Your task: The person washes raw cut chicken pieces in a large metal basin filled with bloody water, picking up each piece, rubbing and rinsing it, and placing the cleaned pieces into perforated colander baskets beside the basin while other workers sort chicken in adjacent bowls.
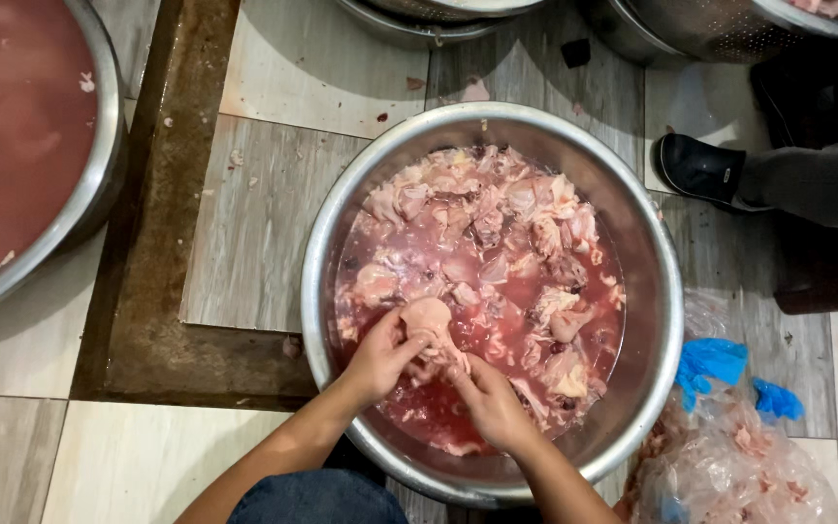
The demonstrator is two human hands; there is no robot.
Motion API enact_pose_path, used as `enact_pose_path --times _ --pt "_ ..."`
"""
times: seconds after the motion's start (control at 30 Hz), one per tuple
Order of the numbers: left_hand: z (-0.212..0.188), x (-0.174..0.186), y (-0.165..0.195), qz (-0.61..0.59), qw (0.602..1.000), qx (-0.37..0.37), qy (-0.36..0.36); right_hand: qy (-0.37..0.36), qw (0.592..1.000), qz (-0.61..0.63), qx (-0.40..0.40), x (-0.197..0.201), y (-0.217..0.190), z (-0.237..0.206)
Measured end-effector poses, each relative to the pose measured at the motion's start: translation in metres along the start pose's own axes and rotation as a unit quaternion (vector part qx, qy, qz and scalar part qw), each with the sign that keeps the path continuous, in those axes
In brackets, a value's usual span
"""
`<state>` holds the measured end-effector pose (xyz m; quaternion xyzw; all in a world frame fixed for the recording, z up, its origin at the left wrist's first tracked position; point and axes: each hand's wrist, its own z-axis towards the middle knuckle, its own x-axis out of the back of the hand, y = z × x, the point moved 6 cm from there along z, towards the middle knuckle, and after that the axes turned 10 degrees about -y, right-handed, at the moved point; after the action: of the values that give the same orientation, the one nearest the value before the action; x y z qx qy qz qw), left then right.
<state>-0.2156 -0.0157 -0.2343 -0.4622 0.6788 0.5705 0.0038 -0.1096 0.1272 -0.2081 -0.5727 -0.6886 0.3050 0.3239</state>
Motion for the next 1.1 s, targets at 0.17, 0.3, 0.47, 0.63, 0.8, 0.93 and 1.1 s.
enact_pose_path --times 0.17,0.3,0.47,0.63,0.8,0.93,1.1 --pt "-0.012 0.027 0.033 0.003 0.985 -0.049 0.165 0.069 0.983 -0.169 0.024 0.024 0.006 -0.006" --pt "-0.043 0.061 0.115 -0.089 0.937 -0.298 0.159 0.181 0.974 -0.13 0.046 0.052 -0.005 -0.013" --pt "-0.156 0.141 0.205 -0.114 0.783 -0.547 0.273 0.325 0.751 -0.527 0.227 0.036 -0.05 -0.037" --pt "-0.116 0.127 0.185 0.156 0.888 -0.32 0.29 -0.013 0.875 -0.483 -0.007 -0.008 0.017 0.0" --pt "-0.026 0.041 0.064 0.27 0.958 -0.015 0.097 -0.023 0.768 -0.61 -0.194 -0.028 0.059 0.008" --pt "-0.009 -0.001 0.009 0.317 0.945 0.038 -0.066 -0.055 0.674 -0.67 -0.306 -0.029 0.071 -0.001" --pt "-0.003 -0.003 -0.007 0.362 0.923 0.07 -0.113 -0.02 0.759 -0.619 -0.201 -0.01 0.047 -0.008"
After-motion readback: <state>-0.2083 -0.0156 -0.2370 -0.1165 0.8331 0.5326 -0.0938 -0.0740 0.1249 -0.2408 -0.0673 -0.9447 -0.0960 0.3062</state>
